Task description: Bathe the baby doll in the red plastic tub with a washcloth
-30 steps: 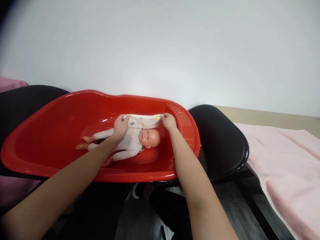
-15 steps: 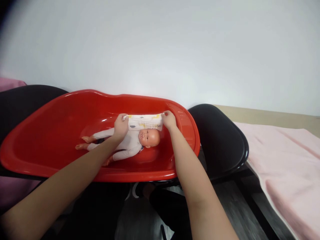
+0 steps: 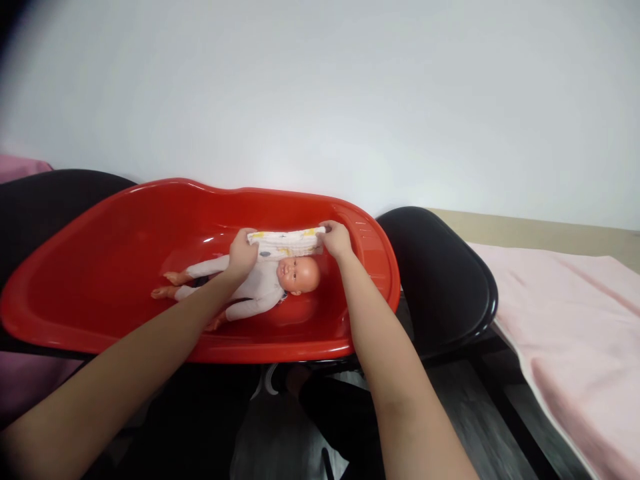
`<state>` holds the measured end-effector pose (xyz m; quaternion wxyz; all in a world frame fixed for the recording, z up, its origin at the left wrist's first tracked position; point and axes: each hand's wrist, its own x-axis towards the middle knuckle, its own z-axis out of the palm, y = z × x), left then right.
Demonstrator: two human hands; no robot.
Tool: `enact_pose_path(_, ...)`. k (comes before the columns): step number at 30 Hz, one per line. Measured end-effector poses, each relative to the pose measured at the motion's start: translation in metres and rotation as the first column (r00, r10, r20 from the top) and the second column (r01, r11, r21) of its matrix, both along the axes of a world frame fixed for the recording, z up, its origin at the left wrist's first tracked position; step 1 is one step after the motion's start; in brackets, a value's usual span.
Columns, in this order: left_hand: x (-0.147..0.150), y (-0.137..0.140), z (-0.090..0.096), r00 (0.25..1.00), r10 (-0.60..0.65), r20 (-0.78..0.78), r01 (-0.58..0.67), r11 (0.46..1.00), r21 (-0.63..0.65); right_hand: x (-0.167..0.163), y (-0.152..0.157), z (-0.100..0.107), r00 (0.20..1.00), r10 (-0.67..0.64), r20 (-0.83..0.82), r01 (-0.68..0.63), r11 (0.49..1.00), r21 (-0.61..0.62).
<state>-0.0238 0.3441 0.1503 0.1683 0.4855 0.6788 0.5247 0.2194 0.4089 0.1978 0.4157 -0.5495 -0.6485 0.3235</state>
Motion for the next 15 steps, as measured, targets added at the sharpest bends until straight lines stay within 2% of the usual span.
enact_pose_path(4,-0.0026,0.0029,-0.0044,0.997,0.029,0.073,-0.031,0.999,0.028,-0.0001,-0.0038,0.0036,0.995,-0.011,0.097,0.004,0.997,0.075)
enact_pose_path(7,-0.0034,0.0046,-0.0053,0.995,0.086,0.05,-0.089,0.994,0.06,-0.0006,-0.0053,0.0057,0.987,-0.062,0.151,0.044,0.992,0.119)
enact_pose_path(15,-0.0005,0.0044,-0.0034,0.998,0.043,0.054,-0.047,0.996,0.075,-0.0002,-0.003,0.002,0.984,-0.082,0.159,0.071,0.995,0.069)
